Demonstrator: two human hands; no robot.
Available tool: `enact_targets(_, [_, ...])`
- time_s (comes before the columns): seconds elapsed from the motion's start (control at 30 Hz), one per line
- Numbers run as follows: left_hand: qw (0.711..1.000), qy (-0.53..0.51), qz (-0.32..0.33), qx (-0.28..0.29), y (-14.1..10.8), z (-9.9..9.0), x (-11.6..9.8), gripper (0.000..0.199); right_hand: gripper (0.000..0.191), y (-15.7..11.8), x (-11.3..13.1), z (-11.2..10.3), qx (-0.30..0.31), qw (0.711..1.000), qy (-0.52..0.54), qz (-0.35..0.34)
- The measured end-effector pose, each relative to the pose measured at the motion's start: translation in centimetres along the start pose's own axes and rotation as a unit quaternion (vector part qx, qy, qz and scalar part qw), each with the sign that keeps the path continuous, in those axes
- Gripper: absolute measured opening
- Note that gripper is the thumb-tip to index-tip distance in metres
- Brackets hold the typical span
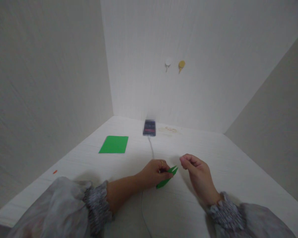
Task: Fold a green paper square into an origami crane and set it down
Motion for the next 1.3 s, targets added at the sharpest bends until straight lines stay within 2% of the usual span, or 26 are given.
enact_targets(0.07, [1.0,-0.012,-0.009,-0.011,0.0,-0.1,0.3,0.021,0.016,0.3,0.1,-0.7,-0.02,1.0,-0.001,-0.013])
enact_targets(0.13, [0.999,-0.021,-0.014,-0.028,0.1,-0.4,0.6,0.022,0.018,0.4,0.0,-0.5,-0.01,1.0,-0.002,-0.014])
enact_targets(0.27, [0.999,-0.025,-0.022,-0.036,0.1,-0.7,0.9,0.021,0.015,-0.2,-0.9,1.9,0.09,0.995,-0.005,0.034])
enact_targets(0.33, [0.999,-0.029,-0.016,-0.035,0.1,-0.7,0.7,0.022,0.015,-0.6,-1.4,2.6,0.116,0.992,-0.013,0.054])
enact_targets(0.43, [0.999,-0.029,-0.013,-0.031,0.0,-0.6,0.4,0.022,0.019,-0.8,-1.6,2.5,0.108,0.992,-0.03,0.051])
enact_targets(0.67, [0.999,-0.027,-0.011,-0.028,0.0,-0.5,0.3,0.022,0.018,-1.0,-0.6,2.4,0.107,0.993,-0.053,-0.006])
enact_targets(0.83, [0.999,-0.046,-0.01,-0.016,0.1,-0.3,0.6,0.022,0.012,-0.8,-1.1,2.4,0.126,0.988,-0.091,-0.004])
enact_targets(0.97, [0.999,-0.042,-0.004,-0.023,0.1,-0.3,0.6,0.023,0.012,-0.7,-1.3,2.2,0.117,0.987,-0.105,-0.009])
enact_targets(1.17, [0.998,-0.055,-0.013,-0.036,0.0,-0.4,0.5,0.024,0.013,-0.9,0.0,2.8,0.125,0.984,-0.119,-0.036])
enact_targets(1.3, [0.998,-0.057,-0.012,-0.025,0.1,-0.4,0.4,0.025,0.015,-1.0,0.6,2.9,0.129,0.981,-0.129,-0.059])
Point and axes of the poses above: each hand's wrist, its own y-axis towards the middle knuckle, its own z-axis out of the palm, x = y × z, the point moved 8 cm from there along y, towards the middle knuckle, and after that the axes turned 2 degrees about y, right-handed, at the moved point
